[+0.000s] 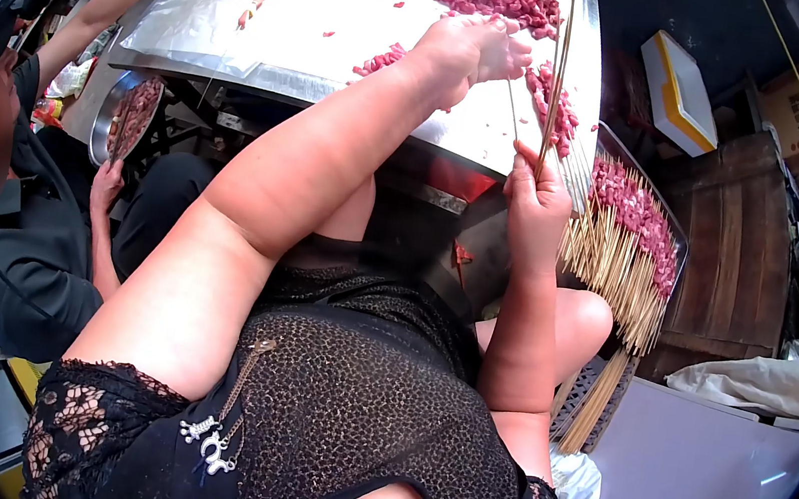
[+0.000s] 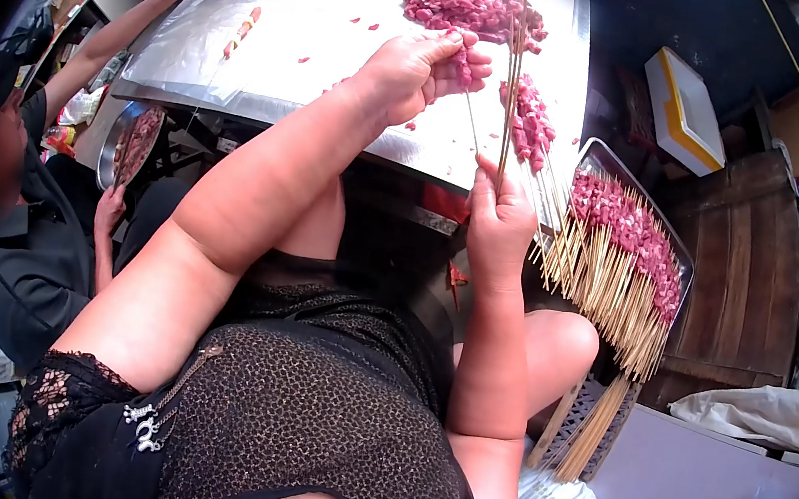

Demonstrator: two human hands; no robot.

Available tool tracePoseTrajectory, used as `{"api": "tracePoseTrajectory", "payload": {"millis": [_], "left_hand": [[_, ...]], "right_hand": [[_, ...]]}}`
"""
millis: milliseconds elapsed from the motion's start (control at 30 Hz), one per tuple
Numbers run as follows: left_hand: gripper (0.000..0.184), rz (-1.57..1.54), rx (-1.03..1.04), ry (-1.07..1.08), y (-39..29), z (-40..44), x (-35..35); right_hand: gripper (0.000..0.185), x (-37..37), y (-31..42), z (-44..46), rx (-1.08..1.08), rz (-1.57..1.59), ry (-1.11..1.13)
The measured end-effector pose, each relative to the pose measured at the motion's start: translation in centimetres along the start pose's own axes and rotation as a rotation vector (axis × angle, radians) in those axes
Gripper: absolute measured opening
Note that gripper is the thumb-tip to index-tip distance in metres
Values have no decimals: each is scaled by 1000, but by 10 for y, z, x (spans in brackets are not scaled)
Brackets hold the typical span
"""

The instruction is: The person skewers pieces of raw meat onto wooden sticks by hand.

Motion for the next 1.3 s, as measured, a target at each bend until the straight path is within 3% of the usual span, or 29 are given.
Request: {"api": "tracePoseTrajectory", "payload": {"millis": [333,633,733,900,967,1200,1300], "left_hand": [[22,2,-47,39,2,-8,9],[23,2,-113,124,4,-10,9],[24,59,-131,237,8,-13,13],[23,55,-182,200,17,-22,21],[23,190,-207,322,26,-22,17],[24,247,-132,236,18,-15,14],[24,599,25,33,-16,13,-7]], "right_hand": [[21,3,2,1,-49,-23,-51],[21,8,2,5,187,414,49],[22,10,4,9,153,419,25],[23,9,15,17,72,390,-7],[23,11,15,16,67,391,-64],[23,-1,10,14,86,408,-5],[24,-8,10,8,130,246,51]]}}
Point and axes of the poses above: each hand's wrist, its own z-axis towards the middle knuckle, its own x-axis out of the palm, y = z × x, the point moved 2 cm from there along z, towards the middle knuckle, and after that the axes turned 6 degrees about -z, right-handed, at the moved point
